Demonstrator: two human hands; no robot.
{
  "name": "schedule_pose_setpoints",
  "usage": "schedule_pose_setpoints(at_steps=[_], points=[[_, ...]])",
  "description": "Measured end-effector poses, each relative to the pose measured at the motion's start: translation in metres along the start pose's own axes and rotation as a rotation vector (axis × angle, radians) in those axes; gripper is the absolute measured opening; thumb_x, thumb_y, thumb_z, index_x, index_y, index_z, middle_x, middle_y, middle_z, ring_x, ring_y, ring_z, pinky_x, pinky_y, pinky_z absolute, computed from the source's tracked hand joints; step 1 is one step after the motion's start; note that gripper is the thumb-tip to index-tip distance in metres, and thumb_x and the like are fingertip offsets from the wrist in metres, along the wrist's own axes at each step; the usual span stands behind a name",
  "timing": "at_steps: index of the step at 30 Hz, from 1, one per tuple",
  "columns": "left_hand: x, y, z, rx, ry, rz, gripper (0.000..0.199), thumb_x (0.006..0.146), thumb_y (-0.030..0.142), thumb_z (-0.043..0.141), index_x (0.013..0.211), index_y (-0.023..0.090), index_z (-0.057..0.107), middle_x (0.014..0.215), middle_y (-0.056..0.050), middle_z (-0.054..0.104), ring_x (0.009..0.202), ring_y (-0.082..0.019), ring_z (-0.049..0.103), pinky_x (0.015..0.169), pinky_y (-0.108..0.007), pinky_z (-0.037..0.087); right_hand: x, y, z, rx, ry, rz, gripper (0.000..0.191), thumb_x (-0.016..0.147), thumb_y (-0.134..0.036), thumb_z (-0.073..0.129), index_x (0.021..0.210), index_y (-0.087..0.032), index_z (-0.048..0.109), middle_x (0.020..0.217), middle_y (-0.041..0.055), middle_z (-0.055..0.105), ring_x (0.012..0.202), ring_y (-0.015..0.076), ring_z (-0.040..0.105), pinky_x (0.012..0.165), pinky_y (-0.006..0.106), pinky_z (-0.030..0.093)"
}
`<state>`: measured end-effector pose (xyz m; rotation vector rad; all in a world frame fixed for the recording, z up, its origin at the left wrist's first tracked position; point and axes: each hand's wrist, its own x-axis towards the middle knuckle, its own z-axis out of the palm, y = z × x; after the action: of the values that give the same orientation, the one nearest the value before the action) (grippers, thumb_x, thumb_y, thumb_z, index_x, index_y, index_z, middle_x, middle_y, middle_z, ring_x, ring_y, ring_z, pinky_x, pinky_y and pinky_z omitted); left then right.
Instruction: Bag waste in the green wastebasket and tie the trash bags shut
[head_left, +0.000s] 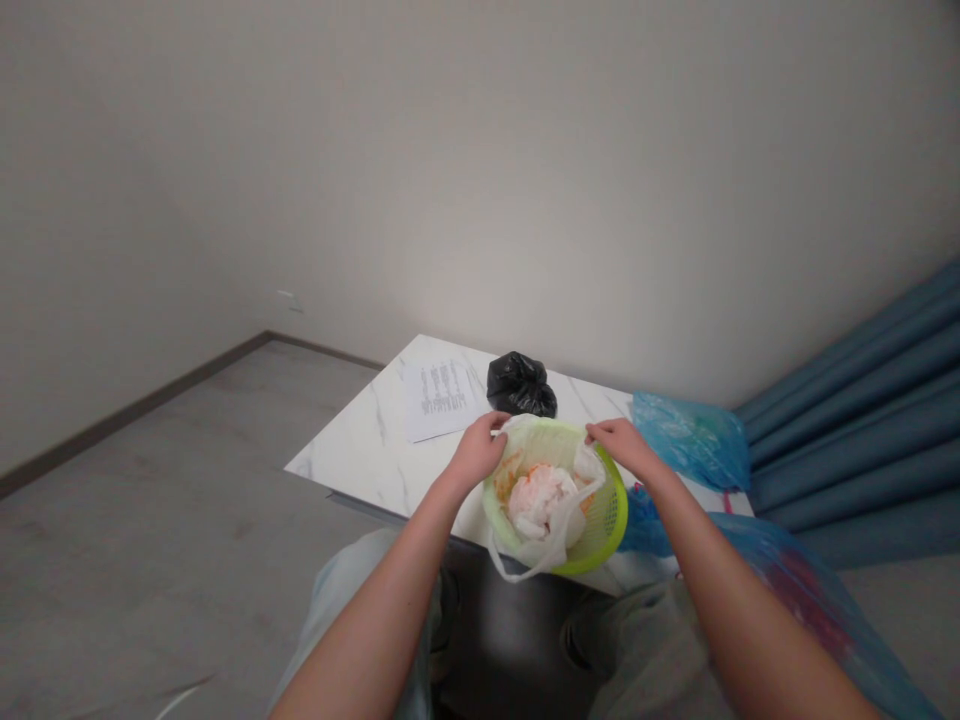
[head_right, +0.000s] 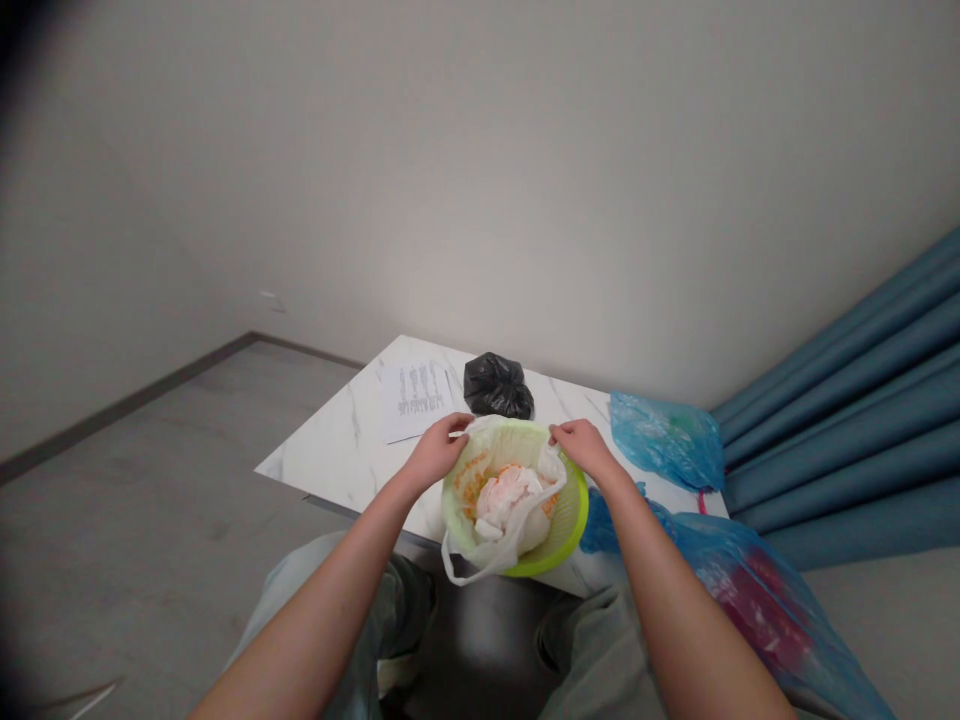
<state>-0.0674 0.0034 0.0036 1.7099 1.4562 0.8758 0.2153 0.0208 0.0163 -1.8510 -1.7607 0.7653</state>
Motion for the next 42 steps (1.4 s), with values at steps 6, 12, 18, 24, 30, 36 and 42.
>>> schedule_pose_setpoints(at_steps=[6, 12, 18, 24, 30, 36, 42], points=[[-0.007, -0.014, -0.017, 0.037, -0.167, -0.406, 0.035, 0.081, 0.020, 0.049, 0.112, 0.010, 0.063, 0.122, -0.021, 0.066, 0.110, -0.028, 0.064, 0.093, -0.039, 0.050, 0.015, 0.016, 0.003, 0.320, 0.113, 0.436, 0.036, 0.091, -0.039, 0.044, 0.081, -0.016, 0.069, 0.089, 0.0113, 0.073, 0.078, 0.0198, 0.065, 0.072, 0.028, 0.049], [-0.027, -0.017, -0.034, -0.225, -0.518, -0.671, 0.033, 0.077, 0.038, 0.053, 0.099, 0.015, 0.063, 0.108, -0.018, 0.071, 0.083, -0.025, 0.070, 0.063, -0.032, 0.055, 0.006, 0.008, 0.018, 0.725, -0.246, 0.528, 0.023, 0.085, -0.039, 0.061, 0.085, -0.016, 0.067, 0.072, 0.0070, 0.071, 0.070, 0.0201, 0.067, 0.068, 0.030, 0.053], [-0.025, -0.017, -0.031, -0.111, -0.531, -0.633, 0.021, 0.075, 0.033, 0.060, 0.084, 0.014, 0.065, 0.098, -0.015, 0.074, 0.077, -0.021, 0.070, 0.057, -0.025, 0.050, 0.017, 0.011, 0.018, 0.684, 0.018, 0.463, 0.006, 0.070, -0.017, 0.062, 0.075, -0.018, 0.059, 0.064, 0.0009, 0.066, 0.060, 0.0158, 0.061, 0.061, 0.025, 0.050], [-0.018, -0.024, -0.030, 0.215, -0.324, -0.447, 0.025, 0.080, 0.034, 0.056, 0.064, 0.015, 0.060, 0.067, -0.013, 0.071, 0.063, -0.021, 0.066, 0.057, -0.028, 0.045, 0.014, 0.006, 0.012, 0.659, 0.066, 0.193, 0.012, 0.067, -0.028, 0.064, 0.074, -0.020, 0.059, 0.068, -0.0005, 0.067, 0.061, 0.0153, 0.059, 0.058, 0.024, 0.046], [-0.012, -0.016, -0.020, 0.477, -0.113, -0.234, 0.014, 0.077, 0.029, 0.058, 0.075, 0.017, 0.066, 0.087, -0.014, 0.073, 0.084, -0.025, 0.067, 0.071, -0.029, 0.043, 0.006, -0.010, 0.009, 0.709, 0.051, 0.186, 0.019, 0.068, -0.036, 0.070, 0.067, -0.018, 0.063, 0.068, 0.0029, 0.068, 0.061, 0.0159, 0.059, 0.059, 0.025, 0.045], [-0.010, -0.001, -0.005, 0.434, -0.101, -0.099, 0.018, 0.083, 0.024, 0.056, 0.095, 0.017, 0.068, 0.098, -0.013, 0.072, 0.093, -0.026, 0.065, 0.078, -0.030, 0.042, -0.003, -0.027, 0.017, 0.729, -0.081, 0.211, 0.029, 0.078, -0.044, 0.061, 0.078, -0.016, 0.068, 0.075, 0.0075, 0.072, 0.065, 0.0183, 0.063, 0.058, 0.026, 0.046], [-0.006, 0.009, -0.002, 0.283, -0.069, -0.056, 0.027, 0.089, 0.032, 0.055, 0.109, 0.017, 0.066, 0.094, -0.010, 0.072, 0.088, -0.023, 0.065, 0.080, -0.029, 0.045, 0.004, -0.017, 0.007, 0.213, 0.051, 0.126, 0.035, 0.083, -0.043, 0.055, 0.061, -0.018, 0.064, 0.067, 0.0081, 0.069, 0.070, 0.0191, 0.062, 0.070, 0.027, 0.046]])
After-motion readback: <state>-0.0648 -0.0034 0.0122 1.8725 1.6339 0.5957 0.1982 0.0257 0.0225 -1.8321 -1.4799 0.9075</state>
